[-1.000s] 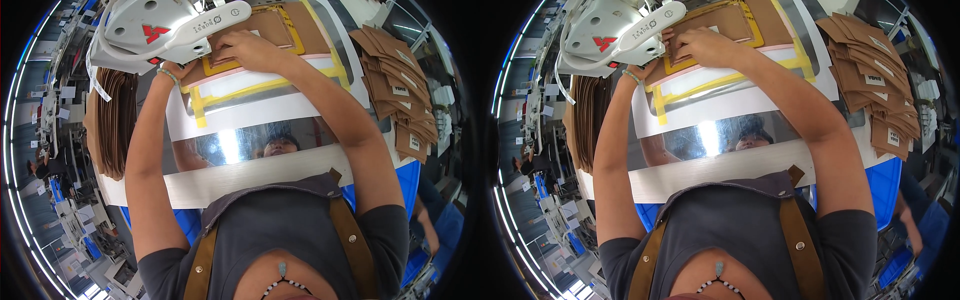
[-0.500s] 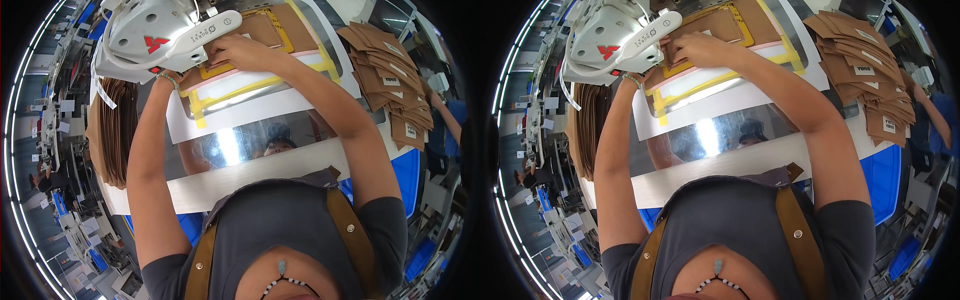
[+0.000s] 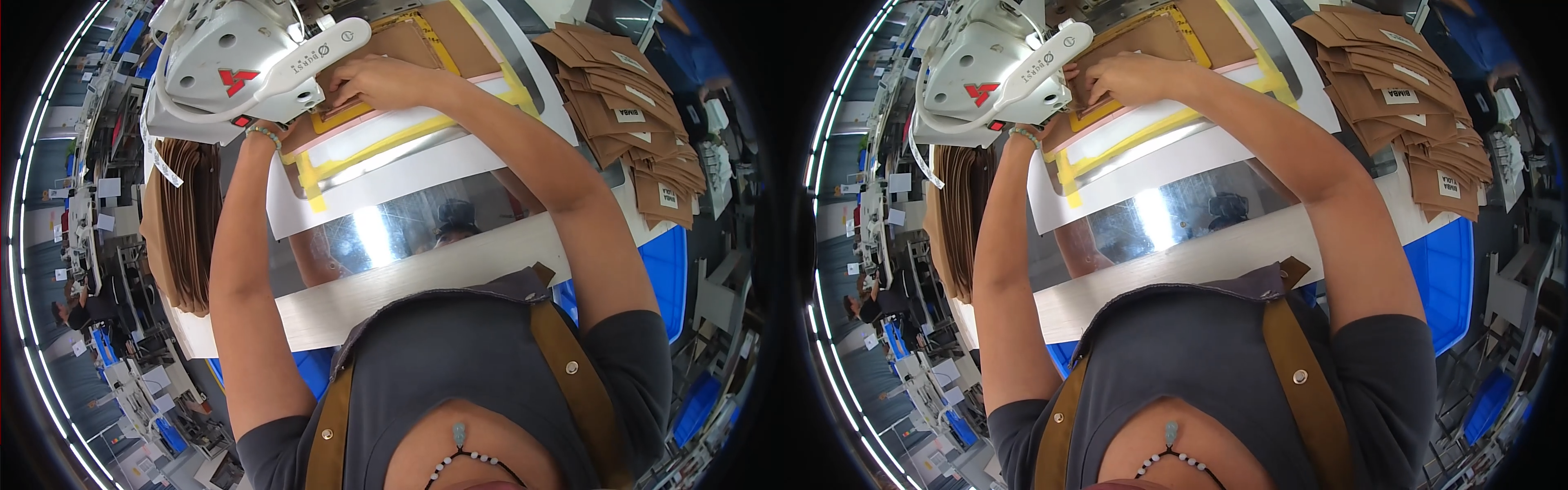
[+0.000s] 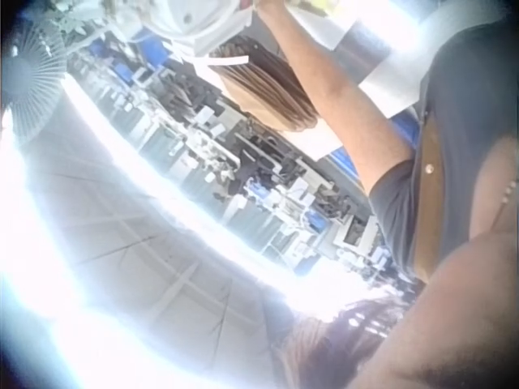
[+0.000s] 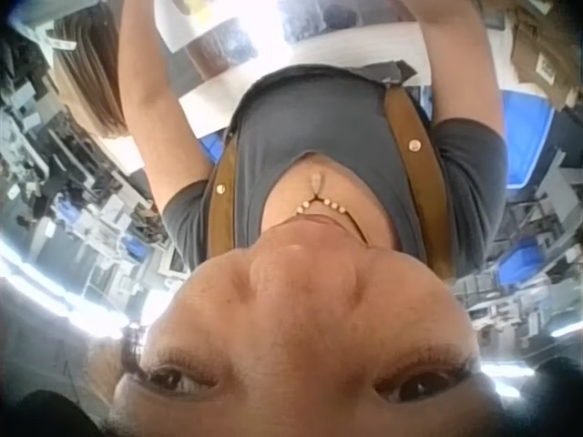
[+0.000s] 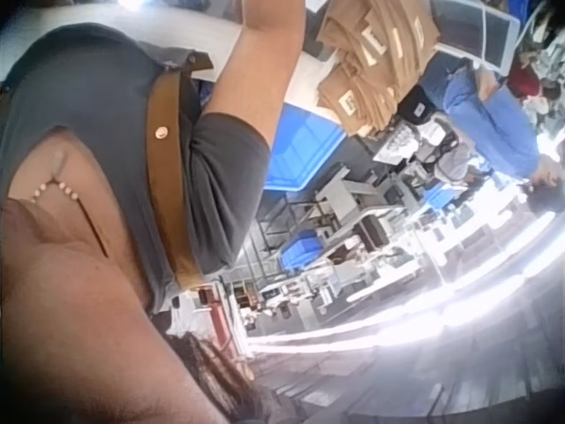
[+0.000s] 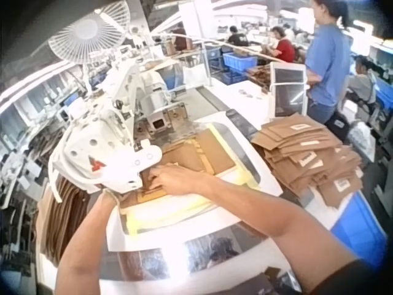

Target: Sewing leather bag components using an industrial sewing machine.

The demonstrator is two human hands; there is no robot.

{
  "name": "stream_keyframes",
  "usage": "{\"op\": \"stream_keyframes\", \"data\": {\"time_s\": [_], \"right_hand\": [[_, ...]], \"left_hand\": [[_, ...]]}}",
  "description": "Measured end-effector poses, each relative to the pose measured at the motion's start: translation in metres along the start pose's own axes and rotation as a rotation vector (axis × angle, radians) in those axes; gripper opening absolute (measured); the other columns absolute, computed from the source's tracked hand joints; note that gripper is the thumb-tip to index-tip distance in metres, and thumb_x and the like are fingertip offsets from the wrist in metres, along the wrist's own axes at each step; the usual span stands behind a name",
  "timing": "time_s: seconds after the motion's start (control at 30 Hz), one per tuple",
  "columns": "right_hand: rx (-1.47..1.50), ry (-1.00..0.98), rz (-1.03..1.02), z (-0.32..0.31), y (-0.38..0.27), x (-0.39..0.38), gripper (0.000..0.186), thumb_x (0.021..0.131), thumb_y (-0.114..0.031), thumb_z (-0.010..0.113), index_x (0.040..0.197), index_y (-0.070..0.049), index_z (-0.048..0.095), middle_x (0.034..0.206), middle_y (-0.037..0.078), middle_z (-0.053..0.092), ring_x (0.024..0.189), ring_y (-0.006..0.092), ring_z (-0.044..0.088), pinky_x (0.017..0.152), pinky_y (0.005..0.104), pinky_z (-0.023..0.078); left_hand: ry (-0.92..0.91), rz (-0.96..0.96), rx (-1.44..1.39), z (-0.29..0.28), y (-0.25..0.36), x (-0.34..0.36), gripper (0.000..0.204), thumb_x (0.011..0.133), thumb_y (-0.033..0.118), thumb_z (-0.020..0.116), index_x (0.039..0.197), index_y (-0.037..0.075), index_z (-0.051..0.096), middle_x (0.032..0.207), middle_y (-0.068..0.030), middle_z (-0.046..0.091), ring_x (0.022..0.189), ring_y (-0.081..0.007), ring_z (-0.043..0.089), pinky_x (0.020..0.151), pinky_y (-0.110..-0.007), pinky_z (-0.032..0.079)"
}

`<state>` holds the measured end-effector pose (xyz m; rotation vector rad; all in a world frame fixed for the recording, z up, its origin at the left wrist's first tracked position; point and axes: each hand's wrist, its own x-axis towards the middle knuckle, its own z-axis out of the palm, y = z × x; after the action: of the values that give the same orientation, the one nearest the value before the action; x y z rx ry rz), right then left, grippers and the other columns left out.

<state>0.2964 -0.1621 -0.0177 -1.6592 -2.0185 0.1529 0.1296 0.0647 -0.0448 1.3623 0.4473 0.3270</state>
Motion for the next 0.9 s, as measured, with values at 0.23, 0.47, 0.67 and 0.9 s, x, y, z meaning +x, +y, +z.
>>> {"op": "stream_keyframes", "data": {"time_s": [0.23,0.47,0.67,0.9], "right_hand": [[-0.160,0.084,-0.028,0.001,0.007,0.019,0.039,0.092,-0.002,0.057,0.123,-0.012,0.078,0.133,0.005,0.068,0.131,0.0297,0.059,0.111,0.0457,0.049],[-0.174,0.040,-0.077,0.005,0.005,0.012,0.039,0.090,0.002,0.056,0.121,-0.010,0.077,0.138,0.006,0.067,0.132,0.0291,0.058,0.112,0.0447,0.047],[-0.083,-0.077,-0.017,-0.011,-0.014,0.001,0.040,0.092,0.003,0.052,0.120,-0.010,0.077,0.140,0.004,0.067,0.134,0.0267,0.056,0.115,0.0423,0.046],[-0.078,-0.129,-0.047,-0.017,-0.031,-0.003,0.035,0.094,0.002,0.054,0.116,-0.010,0.077,0.137,0.004,0.068,0.127,0.0276,0.059,0.110,0.0410,0.049]], "left_hand": [[-0.150,0.593,1.564,-0.048,-0.013,-0.018,0.046,0.099,0.022,0.064,0.144,0.014,0.061,0.141,-0.0145,0.067,0.129,-0.0322,0.064,0.107,-0.044,0.054],[0.138,0.512,1.056,-0.028,-0.020,-0.050,0.031,0.094,0.009,0.070,0.124,0.003,0.072,0.120,-0.0171,0.076,0.116,-0.0340,0.070,0.100,-0.044,0.054],[0.150,0.448,1.240,-0.009,0.011,-0.086,0.023,0.092,0.013,0.067,0.109,0.000,0.074,0.117,-0.0235,0.071,0.112,-0.0438,0.067,0.093,-0.046,0.055],[0.196,0.479,1.193,0.013,0.034,-0.148,0.020,0.100,0.010,0.064,0.113,0.001,0.075,0.125,-0.0191,0.070,0.115,-0.0375,0.068,0.095,-0.042,0.055]]}}
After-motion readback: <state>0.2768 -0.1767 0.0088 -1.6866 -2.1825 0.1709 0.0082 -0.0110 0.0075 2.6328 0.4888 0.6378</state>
